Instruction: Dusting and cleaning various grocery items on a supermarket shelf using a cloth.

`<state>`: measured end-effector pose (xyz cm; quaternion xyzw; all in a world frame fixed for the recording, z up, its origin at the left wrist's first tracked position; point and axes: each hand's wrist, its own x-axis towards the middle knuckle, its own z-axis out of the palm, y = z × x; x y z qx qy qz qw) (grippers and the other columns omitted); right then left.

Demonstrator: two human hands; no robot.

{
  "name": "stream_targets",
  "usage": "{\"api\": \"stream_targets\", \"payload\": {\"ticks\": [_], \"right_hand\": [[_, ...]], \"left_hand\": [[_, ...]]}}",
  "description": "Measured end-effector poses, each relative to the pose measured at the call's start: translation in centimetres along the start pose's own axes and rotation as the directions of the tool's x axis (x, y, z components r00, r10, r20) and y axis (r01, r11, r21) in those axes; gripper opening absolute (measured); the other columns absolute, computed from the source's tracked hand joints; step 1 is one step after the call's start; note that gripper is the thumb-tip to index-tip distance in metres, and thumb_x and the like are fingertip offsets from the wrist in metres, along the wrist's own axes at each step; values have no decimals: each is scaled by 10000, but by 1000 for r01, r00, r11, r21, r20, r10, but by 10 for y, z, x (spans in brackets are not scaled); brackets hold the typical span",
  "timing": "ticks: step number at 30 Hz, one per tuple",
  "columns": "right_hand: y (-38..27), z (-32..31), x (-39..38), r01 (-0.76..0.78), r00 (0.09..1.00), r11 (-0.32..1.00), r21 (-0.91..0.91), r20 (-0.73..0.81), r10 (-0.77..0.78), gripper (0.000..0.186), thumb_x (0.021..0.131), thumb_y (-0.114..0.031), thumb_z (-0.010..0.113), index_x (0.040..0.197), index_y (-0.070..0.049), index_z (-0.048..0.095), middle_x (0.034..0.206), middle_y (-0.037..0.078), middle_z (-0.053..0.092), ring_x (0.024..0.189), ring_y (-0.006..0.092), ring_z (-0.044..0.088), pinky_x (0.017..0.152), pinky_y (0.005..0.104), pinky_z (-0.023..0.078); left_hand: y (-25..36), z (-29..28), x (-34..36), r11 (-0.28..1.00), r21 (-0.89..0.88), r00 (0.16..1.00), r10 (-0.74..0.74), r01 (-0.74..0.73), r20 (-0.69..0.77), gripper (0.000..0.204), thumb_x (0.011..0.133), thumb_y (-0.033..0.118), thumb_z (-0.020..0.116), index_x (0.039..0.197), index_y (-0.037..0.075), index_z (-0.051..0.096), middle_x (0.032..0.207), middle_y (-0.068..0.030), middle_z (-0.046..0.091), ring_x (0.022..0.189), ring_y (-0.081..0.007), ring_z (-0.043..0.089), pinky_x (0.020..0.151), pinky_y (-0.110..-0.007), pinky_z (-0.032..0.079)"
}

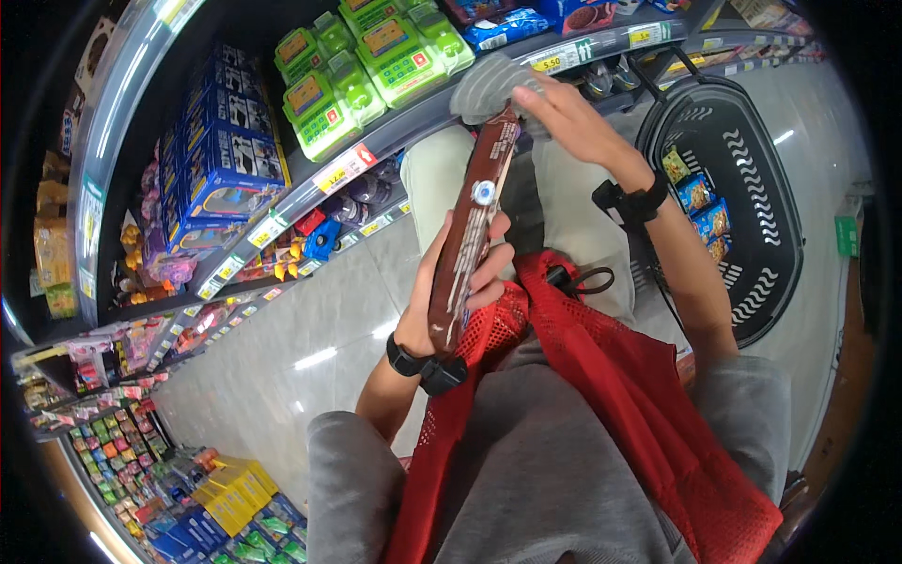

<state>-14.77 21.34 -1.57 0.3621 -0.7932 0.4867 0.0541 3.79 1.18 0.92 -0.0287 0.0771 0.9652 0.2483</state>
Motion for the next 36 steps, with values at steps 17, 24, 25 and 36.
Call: {"api": "stream_targets", "payload": {"ticks": [17, 24, 25, 36], "right_hand": [[-38, 10, -70, -455, 793, 363, 813, 185, 581, 482, 880, -283, 780, 1245, -37, 583, 1097, 11, 666, 1002, 86, 615, 891, 266, 478], [-30, -63, -116, -497, 710, 578, 647, -81, 700, 406, 904, -328, 746, 1174, -50, 624, 959, 9, 668, 908, 78, 593, 836, 238, 462], [-36, -79, -124, -484, 690, 590, 646, -132, 712, 347, 923, -315, 723, 1157, -76, 632, 904, -11, 668, 851, 56, 579, 790, 229, 456], [19, -329, -329, -889, 424, 456, -42, -451, 785, 285, 949, -323, 683, 1043, -55, 658, 866, -20, 653, 730, 63, 578, 665, 220, 465]], "left_hand": [[6, -18, 41, 883, 169, 898, -424, 438, -117, 1106, 857, 815, 405, 1518, -57, 240, 1283, -279, 510, 673, -317, 589, 401, -332, 449], [11, -12, 65, 665, 542, 854, -458, 514, -248, 940, 934, 700, 415, 1581, 59, 183, 1596, -220, 270, 1391, -445, 399, 1035, -625, 447], [9, -12, 70, 692, 498, 847, -492, 522, -204, 880, 963, 645, 407, 1579, 55, 192, 1616, -190, 252, 1449, -432, 321, 1105, -650, 348], [-9, 2, 82, 481, 732, 845, -476, 482, -244, 670, 993, 311, 530, 1557, 79, 253, 1402, -166, 522, 1241, -275, 576, 961, -353, 470]]}}
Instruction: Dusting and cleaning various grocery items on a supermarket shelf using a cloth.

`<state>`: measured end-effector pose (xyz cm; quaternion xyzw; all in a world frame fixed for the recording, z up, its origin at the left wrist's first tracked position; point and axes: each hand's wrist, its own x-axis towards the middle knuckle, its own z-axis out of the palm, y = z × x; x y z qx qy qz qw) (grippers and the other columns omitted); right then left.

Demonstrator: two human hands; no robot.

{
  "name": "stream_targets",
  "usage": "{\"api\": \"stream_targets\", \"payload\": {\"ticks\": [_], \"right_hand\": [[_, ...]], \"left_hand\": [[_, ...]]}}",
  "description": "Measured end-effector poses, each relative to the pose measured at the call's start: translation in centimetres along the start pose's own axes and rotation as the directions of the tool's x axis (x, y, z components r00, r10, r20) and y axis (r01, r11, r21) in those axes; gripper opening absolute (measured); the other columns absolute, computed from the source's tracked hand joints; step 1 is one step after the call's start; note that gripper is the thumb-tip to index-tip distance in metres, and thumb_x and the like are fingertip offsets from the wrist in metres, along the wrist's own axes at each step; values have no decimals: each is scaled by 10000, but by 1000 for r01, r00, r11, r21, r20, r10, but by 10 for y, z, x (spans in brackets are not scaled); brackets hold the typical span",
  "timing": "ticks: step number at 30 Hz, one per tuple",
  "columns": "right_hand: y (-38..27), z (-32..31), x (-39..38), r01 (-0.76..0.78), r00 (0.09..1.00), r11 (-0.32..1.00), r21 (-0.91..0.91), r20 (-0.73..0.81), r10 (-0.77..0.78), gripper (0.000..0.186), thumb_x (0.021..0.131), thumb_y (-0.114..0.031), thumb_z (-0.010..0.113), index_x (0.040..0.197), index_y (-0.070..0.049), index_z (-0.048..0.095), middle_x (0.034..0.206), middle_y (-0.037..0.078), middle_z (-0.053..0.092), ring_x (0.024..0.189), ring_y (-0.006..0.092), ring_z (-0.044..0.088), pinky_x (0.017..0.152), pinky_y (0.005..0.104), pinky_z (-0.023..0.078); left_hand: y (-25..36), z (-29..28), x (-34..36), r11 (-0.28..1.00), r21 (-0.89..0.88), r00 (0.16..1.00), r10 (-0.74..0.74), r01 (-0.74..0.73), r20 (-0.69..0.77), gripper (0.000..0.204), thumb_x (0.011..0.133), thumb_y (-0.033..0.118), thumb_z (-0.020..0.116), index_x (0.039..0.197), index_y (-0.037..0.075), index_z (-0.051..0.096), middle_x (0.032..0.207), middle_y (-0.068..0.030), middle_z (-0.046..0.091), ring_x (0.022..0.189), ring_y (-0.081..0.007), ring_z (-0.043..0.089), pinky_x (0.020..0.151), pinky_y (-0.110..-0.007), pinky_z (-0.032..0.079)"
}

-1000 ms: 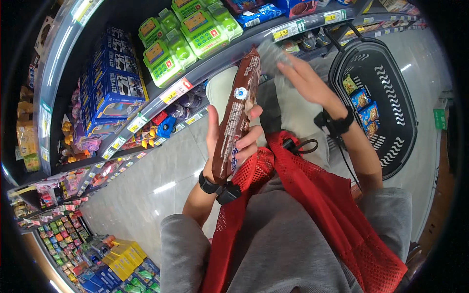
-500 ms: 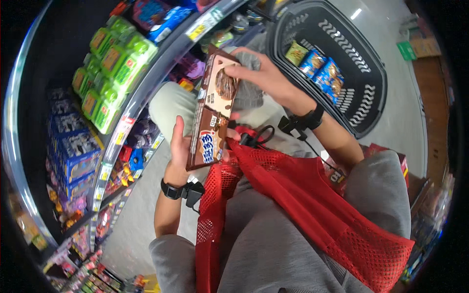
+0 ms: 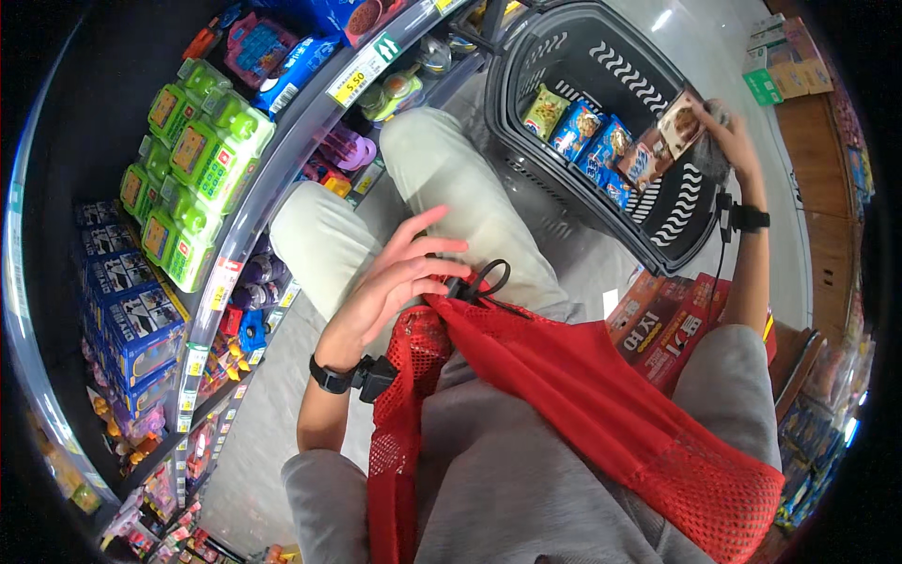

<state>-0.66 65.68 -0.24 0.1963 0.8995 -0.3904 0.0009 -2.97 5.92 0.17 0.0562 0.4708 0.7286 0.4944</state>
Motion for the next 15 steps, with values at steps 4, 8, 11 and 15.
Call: {"api": "stream_targets", "payload": {"ticks": [4, 8, 11, 15], "right_hand": [[153, -9, 45, -63, 962, 938, -340, 229, 147, 431, 827, -405, 794, 1008, -25, 700, 864, 96, 712, 811, 208, 644, 763, 382, 510], [199, 70, 59, -79, 794, 795, -602, 444, 415, 541, 830, -427, 758, 1155, -1, 685, 1182, 170, 689, 1111, 283, 650, 935, 401, 520], [255, 83, 67, -206, 861, 850, -484, 324, 393, 376, 790, -244, 768, 1093, -31, 707, 959, 118, 748, 838, 257, 714, 766, 387, 559], [261, 110, 69, 428, 899, 598, -678, 388, -204, 329, 863, -205, 652, 1141, -32, 687, 1082, 179, 727, 975, 351, 708, 847, 437, 562]], "left_hand": [[-14, -17, 7, 995, -97, 998, -36, 32, -47, 673, 974, 310, 541, 1537, 56, 274, 1394, -189, 527, 1221, -292, 587, 957, -352, 476], [-19, -19, -14, 999, -49, 971, -34, 23, -237, 625, 951, 272, 540, 1500, 46, 348, 1385, -180, 534, 1190, -271, 599, 938, -333, 486], [-22, -18, -14, 997, -67, 963, -40, 23, -265, 596, 938, 240, 534, 1479, 41, 383, 1382, -173, 536, 1177, -257, 601, 931, -328, 491], [-23, -19, -6, 997, -78, 956, -49, 27, -288, 577, 933, 227, 531, 1463, 39, 401, 1373, -167, 544, 1178, -253, 599, 930, -329, 492]]}}
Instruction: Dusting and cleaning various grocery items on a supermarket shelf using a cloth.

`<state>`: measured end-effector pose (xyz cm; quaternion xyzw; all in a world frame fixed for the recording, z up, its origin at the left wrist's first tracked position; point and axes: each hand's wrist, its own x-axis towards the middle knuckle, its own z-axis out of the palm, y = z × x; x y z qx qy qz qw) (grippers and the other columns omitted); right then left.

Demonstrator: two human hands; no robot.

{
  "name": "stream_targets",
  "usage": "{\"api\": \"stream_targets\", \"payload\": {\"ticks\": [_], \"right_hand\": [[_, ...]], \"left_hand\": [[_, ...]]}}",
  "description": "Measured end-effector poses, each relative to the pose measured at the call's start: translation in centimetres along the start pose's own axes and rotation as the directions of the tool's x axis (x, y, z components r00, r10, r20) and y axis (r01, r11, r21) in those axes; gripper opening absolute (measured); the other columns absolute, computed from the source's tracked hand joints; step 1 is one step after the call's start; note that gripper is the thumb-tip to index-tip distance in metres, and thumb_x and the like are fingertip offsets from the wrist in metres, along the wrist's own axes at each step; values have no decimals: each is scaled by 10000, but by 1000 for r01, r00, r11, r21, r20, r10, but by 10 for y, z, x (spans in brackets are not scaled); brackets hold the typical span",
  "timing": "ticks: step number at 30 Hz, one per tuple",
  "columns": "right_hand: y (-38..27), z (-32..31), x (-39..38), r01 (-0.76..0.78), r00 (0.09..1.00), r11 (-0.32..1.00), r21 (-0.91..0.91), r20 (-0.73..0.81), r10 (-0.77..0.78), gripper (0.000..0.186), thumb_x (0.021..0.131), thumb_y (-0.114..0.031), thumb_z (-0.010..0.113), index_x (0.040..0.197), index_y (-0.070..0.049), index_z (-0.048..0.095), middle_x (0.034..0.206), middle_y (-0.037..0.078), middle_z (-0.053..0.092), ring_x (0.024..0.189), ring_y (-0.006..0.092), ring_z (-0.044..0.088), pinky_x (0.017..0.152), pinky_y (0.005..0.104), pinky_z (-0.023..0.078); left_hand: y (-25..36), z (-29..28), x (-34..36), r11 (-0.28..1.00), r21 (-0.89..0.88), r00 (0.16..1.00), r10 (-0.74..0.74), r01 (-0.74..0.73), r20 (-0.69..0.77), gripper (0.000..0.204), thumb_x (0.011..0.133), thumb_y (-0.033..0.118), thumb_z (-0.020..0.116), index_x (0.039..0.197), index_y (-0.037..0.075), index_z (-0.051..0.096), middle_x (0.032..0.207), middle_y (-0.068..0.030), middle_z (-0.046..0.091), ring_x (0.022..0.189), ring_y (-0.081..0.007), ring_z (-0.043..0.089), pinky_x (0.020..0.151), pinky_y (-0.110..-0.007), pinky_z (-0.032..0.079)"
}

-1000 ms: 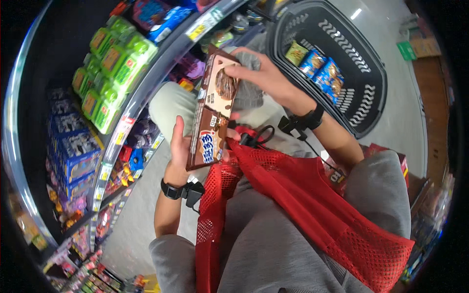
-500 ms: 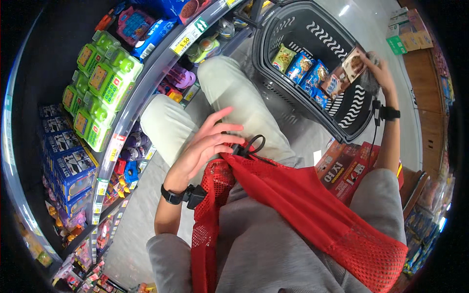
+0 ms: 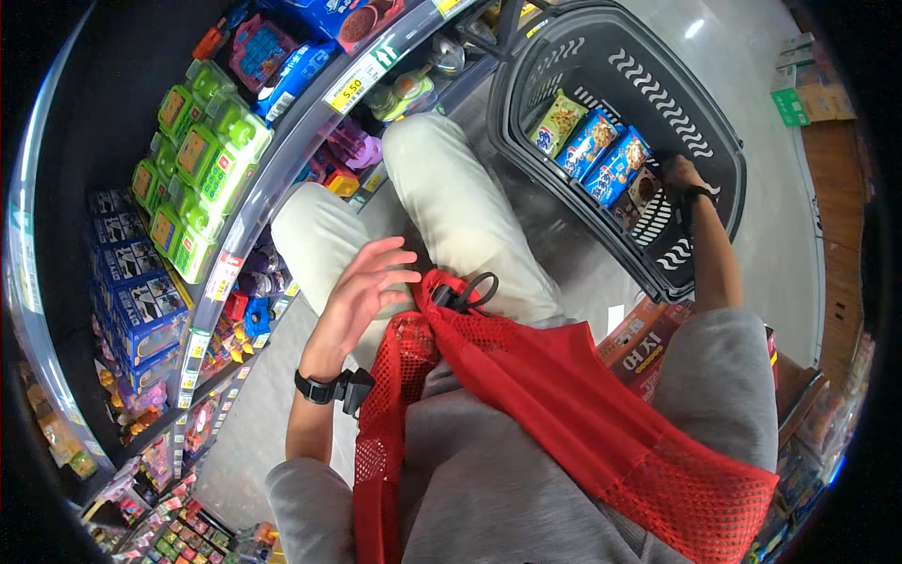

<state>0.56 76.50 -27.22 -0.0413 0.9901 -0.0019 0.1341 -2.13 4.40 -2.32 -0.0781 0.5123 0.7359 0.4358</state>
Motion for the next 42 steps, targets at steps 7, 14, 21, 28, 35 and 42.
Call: {"api": "stream_targets", "payload": {"ticks": [7, 14, 21, 28, 35, 42], "right_hand": [[-136, -68, 42, -556, 822, 829, 52, 185, 539, 408, 894, -333, 599, 1161, -25, 623, 1208, 257, 639, 1123, 436, 627, 927, 525, 522], [-214, -204, 29, -12, 974, 971, 239, -217, 65, 396, 712, -107, 741, 1095, -35, 666, 960, 236, 663, 941, 438, 638, 819, 486, 526], [-413, -400, 17, 733, 623, 336, 591, -387, -679, 635, 637, 44, 769, 1255, -37, 649, 1002, 165, 701, 892, 341, 668, 849, 356, 512], [-524, -397, 40, 786, 523, 149, 600, -516, -679, 349, 852, -47, 672, 1199, -1, 674, 981, 187, 683, 848, 295, 657, 791, 339, 497], [-522, -354, 34, 522, 688, 96, 848, -351, -635, 302, 891, -46, 636, 1188, -17, 683, 971, 139, 709, 849, 184, 640, 801, 308, 484], [-507, -334, 34, 504, 731, 165, 848, -317, -604, 274, 895, -38, 629, 1161, -5, 687, 1031, 143, 727, 895, 171, 660, 811, 305, 496]], "left_hand": [[11, -7, -18, 998, -25, 995, 55, -57, -83, 528, 940, 254, 564, 1410, 41, 449, 1344, -165, 569, 1159, -249, 608, 927, -336, 501], [90, 29, -162, 651, 735, 857, 476, -191, -199, 347, 915, 40, 615, 1261, 36, 583, 1266, -83, 615, 1162, -218, 601, 973, -343, 460], [229, 82, -284, -476, 705, 528, 832, 525, 169, 253, 787, 39, 680, 1040, 33, 677, 914, -117, 681, 919, -314, 666, 825, -397, 521], [357, -52, -365, -266, 501, 420, 879, 823, -224, 628, 825, 237, 710, 1395, 71, 506, 1240, -239, 640, 1128, -392, 626, 970, -419, 506], [375, -128, -372, 70, 670, 386, 771, 739, -506, 1025, 667, 265, 869, 1538, 171, 337, 1466, -207, 492, 1351, -383, 470, 1125, -442, 396], [359, -96, -365, -224, 432, 369, 884, 874, -286, 712, 680, 379, 851, 1279, 65, 628, 1218, -232, 641, 1111, -398, 619, 978, -453, 506]]}}
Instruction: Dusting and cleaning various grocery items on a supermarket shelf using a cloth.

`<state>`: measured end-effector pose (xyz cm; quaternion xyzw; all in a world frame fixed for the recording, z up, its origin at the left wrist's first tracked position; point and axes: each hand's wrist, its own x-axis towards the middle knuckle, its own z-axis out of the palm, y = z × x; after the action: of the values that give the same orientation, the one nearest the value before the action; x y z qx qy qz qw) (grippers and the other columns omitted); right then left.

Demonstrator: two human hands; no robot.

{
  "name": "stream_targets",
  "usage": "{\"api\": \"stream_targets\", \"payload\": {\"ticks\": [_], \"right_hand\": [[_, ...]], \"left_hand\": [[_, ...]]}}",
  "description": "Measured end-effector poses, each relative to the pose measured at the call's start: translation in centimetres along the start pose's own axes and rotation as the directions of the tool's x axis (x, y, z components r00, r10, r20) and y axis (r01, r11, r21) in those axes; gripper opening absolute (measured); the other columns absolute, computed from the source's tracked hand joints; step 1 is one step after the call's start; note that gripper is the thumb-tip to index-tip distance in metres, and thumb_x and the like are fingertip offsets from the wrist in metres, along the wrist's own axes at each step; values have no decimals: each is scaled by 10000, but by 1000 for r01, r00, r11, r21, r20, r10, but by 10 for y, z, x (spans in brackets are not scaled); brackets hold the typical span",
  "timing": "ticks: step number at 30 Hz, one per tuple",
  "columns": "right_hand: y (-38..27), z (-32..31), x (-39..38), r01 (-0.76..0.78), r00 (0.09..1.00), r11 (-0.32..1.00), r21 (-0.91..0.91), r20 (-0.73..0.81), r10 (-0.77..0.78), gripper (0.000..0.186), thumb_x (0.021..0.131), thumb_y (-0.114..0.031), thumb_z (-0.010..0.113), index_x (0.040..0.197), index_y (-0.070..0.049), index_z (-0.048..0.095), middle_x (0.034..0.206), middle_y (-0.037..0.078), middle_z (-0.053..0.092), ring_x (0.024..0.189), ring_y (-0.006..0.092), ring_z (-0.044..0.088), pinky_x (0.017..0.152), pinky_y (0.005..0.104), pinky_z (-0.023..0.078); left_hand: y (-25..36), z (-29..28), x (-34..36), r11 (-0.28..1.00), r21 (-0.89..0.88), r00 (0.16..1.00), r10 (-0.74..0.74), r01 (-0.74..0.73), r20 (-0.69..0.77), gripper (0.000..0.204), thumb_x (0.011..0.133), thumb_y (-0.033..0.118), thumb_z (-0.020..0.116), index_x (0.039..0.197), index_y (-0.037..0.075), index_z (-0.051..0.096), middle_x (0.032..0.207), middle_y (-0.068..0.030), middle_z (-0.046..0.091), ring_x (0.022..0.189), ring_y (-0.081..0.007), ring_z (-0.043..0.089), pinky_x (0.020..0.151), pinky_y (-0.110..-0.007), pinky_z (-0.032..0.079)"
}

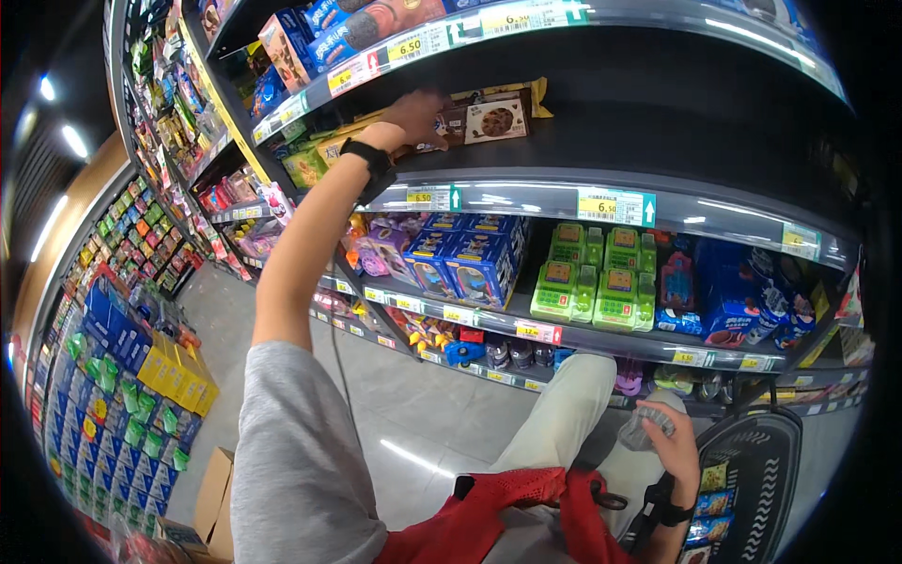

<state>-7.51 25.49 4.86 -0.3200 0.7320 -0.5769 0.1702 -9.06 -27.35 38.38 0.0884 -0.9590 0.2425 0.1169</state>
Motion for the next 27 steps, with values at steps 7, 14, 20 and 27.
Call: {"api": "stream_targets", "payload": {"ticks": [7, 14, 20, 27], "right_hand": [[14, 8, -16, -63, 996, 961, -269, -84, 42, 331, 918, -118, 629, 1227, 2, 643, 1085, 177, 694, 995, 317, 680, 854, 375, 505], [77, 1, -27, -290, 805, 808, 514, -325, 496, 488, 983, -349, 643, 1278, 33, 570, 1255, 108, 614, 1134, 197, 582, 973, 338, 453], [51, 18, 11, 100, 682, 587, 803, -485, 547, 426, 989, -282, 636, 1314, -18, 557, 1306, 98, 596, 1185, 219, 591, 989, 361, 470], [26, 44, 39, -116, 733, 971, 207, -642, 224, 311, 1042, -220, 540, 1231, 1, 651, 1210, 73, 669, 1093, 104, 577, 956, 275, 450]], "left_hand": [[24, -58, -99, 997, 74, 973, 16, 1, -230, 513, 746, 171, 772, 1203, 55, 571, 981, -175, 702, 901, -378, 660, 841, -430, 535], [75, -31, -186, 93, -937, 902, 252, 338, 350, 960, 796, 313, 826, 1516, -28, 290, 1370, -156, 534, 1210, -225, 540, 1017, -358, 459], [213, 138, -239, -458, -580, 678, 696, 674, 237, 879, 948, 549, 593, 1534, -8, 248, 1507, -166, 424, 1329, -240, 495, 1044, -385, 466], [351, 250, -219, -599, 30, 574, 780, 800, 251, 756, 964, 725, 334, 1396, 128, 501, 1182, -189, 620, 1040, -269, 621, 758, -459, 550]]}}
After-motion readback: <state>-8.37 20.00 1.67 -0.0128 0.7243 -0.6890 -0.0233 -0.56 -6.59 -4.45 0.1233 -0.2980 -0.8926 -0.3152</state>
